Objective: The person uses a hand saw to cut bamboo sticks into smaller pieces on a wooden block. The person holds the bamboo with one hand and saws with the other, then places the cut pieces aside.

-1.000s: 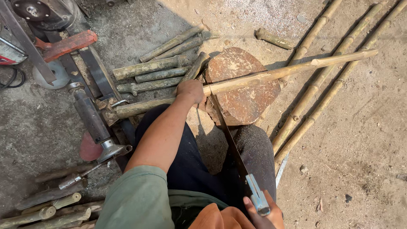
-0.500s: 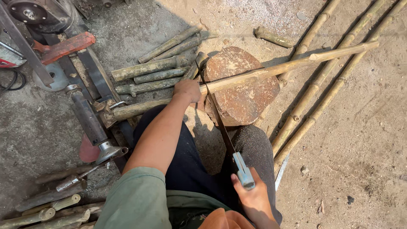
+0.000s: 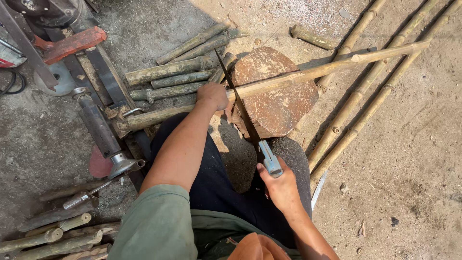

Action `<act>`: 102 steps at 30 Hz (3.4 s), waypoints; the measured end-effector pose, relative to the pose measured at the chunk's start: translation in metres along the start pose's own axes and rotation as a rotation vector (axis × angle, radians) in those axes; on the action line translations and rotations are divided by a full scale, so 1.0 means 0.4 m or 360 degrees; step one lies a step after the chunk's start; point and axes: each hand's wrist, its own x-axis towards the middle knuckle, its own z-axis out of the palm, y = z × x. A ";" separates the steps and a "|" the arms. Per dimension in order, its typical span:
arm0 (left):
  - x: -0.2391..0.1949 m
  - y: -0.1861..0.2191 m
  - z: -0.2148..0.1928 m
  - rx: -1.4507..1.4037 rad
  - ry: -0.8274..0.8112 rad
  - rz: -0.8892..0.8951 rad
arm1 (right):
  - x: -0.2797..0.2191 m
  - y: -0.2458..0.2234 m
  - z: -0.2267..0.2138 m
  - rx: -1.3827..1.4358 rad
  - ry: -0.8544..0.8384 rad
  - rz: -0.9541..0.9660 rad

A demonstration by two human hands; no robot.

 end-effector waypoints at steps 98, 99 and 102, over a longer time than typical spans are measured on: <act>-0.022 0.015 -0.011 0.0087 -0.0061 0.0006 | 0.181 -0.083 0.071 -0.0279 0.0163 -0.0585; -0.020 0.009 -0.008 0.0027 -0.0058 -0.0043 | 0.169 -0.081 0.064 -0.0283 0.0119 -0.0507; -0.011 0.008 -0.013 -0.0038 -0.0082 -0.0091 | 0.031 0.019 0.020 -0.0115 0.0005 0.0031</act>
